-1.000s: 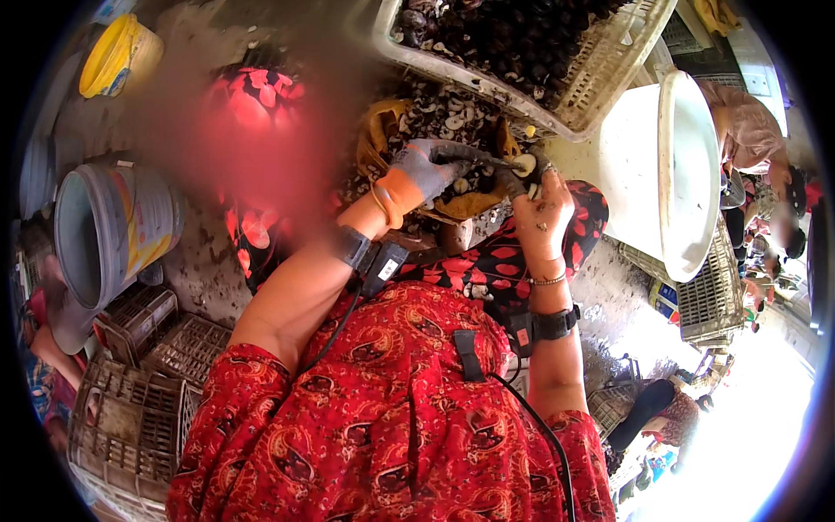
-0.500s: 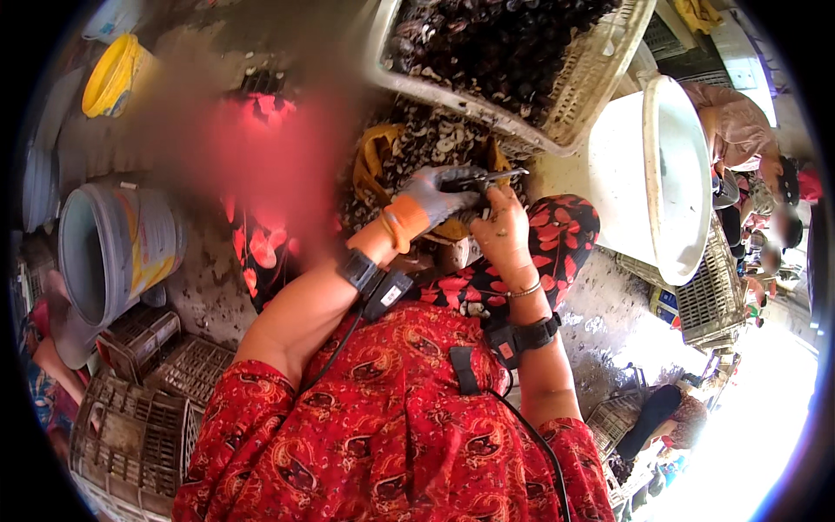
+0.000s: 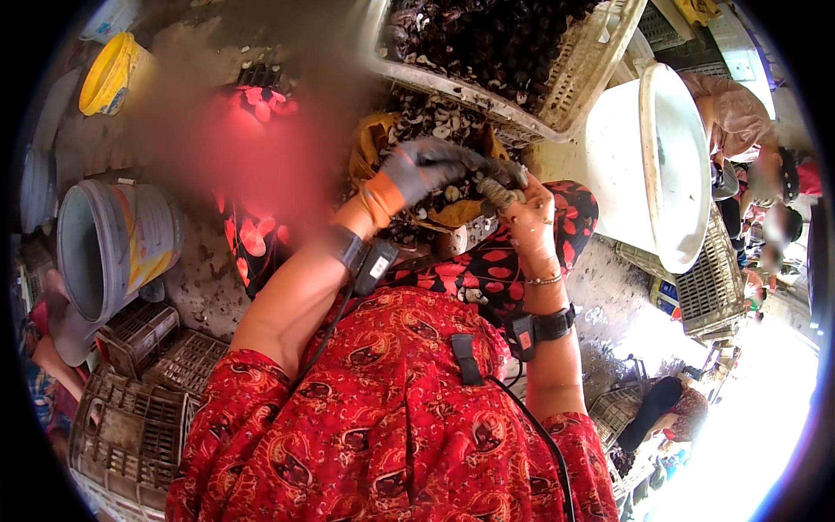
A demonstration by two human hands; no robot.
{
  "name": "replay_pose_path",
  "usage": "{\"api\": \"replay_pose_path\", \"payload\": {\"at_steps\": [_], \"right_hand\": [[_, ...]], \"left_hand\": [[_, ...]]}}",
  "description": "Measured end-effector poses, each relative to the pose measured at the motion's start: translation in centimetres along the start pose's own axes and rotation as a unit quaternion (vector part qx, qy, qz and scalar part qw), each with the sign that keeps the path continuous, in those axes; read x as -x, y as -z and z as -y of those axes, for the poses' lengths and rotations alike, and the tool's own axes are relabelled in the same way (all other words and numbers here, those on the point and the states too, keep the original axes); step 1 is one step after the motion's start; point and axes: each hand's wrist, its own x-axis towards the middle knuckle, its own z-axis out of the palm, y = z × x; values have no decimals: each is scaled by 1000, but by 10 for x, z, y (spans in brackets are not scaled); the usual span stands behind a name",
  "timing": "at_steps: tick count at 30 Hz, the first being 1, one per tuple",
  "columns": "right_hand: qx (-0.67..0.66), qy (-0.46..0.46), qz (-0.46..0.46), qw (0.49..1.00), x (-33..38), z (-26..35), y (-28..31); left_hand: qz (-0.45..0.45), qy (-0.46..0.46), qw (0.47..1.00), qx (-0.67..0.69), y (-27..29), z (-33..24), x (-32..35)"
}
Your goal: The person shucks oysters by hand while sitting on the floor. The person picks up oysters one at a time from a crate, uses a tool to open them, and places the shucked oysters into a bucket.
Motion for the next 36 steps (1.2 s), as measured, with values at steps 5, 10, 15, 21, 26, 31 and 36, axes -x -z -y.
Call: {"api": "replay_pose_path", "payload": {"at_steps": [5, 10, 15, 21, 26, 31, 36], "right_hand": [[-68, -17, 17, 997, 7, 4, 3], [-10, 76, 24, 997, 7, 3, 4], [-73, 27, -19, 997, 10, 16, 0], [210, 221, -104, 947, -12, -18, 16], [281, 302, -128, 902, -15, -19, 17], [382, 162, -93, 905, 1, 2, 9], [-83, -75, 89, 990, 16, -16, -1]], "left_hand": [[-75, 8, 997, 31, 10, -3, -3], [-2, -233, 948, -218, -8, -21, 5], [-96, -33, 995, 18, 0, -17, 6], [-88, -8, 993, -81, -8, -25, 8], [-73, 0, 991, -116, -5, -20, 8], [-83, 2, 986, -145, 3, -14, 10], [-58, -33, 920, -386, -7, -39, 12]]}}
